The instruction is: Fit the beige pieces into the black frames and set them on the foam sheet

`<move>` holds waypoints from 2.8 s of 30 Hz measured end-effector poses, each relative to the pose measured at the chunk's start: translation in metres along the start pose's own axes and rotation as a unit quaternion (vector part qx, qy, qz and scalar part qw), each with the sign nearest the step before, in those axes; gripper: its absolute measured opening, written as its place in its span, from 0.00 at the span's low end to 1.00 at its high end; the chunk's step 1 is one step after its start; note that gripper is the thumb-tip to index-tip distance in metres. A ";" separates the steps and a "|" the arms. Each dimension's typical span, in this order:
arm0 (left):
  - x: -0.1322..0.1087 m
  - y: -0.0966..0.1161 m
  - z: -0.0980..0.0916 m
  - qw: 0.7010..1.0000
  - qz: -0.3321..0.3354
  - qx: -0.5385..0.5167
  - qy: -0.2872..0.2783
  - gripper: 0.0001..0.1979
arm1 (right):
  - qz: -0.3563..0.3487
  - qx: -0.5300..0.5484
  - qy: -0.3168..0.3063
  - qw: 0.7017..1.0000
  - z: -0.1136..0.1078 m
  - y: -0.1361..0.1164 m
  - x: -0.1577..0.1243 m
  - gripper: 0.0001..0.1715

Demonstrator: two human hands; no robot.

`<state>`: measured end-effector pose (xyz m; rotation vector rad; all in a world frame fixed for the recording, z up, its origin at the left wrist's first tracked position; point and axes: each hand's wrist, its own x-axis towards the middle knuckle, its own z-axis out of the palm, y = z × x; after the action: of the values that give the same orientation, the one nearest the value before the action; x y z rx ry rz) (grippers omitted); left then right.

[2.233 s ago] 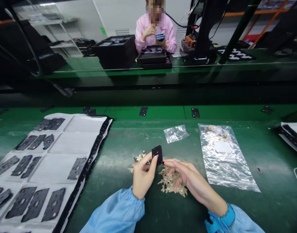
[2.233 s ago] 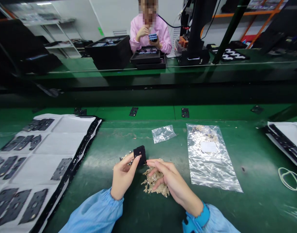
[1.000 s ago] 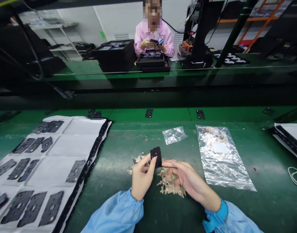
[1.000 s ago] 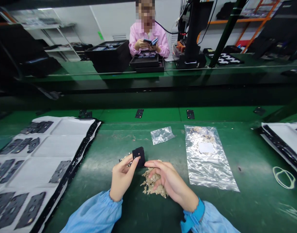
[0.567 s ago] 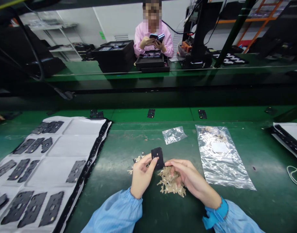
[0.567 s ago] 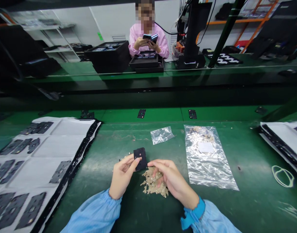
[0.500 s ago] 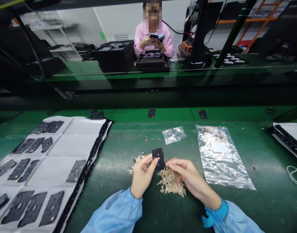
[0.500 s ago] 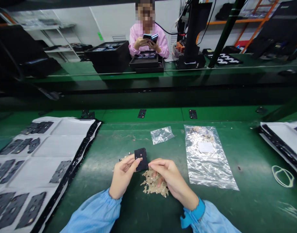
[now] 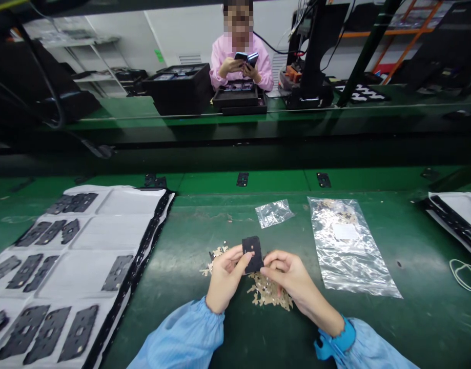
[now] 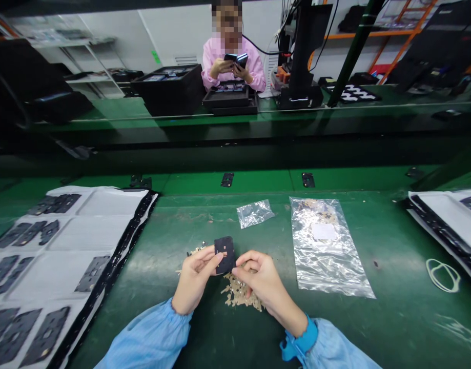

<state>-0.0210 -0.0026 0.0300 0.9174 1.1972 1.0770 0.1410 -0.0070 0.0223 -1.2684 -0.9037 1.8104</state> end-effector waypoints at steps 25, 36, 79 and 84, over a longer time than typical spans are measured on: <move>-0.008 0.003 0.009 0.977 -0.084 -0.189 -0.055 0.11 | 0.086 0.140 -0.120 0.979 -0.007 -0.014 -0.003 0.14; -0.009 0.000 0.016 0.968 -0.051 -0.241 -0.042 0.08 | -0.088 0.088 -0.020 0.992 0.009 -0.009 -0.001 0.15; -0.020 0.006 0.018 0.922 0.280 0.269 0.004 0.18 | -0.442 -0.384 0.130 0.800 0.003 -0.010 -0.019 0.13; -0.007 0.024 0.022 0.999 -0.028 -0.043 -0.016 0.20 | -0.538 -0.553 0.124 0.624 -0.013 -0.010 -0.017 0.21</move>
<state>-0.0034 -0.0032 0.0576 0.8277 1.1345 1.0570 0.1590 -0.0152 0.0356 -1.0471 -2.1196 -0.0350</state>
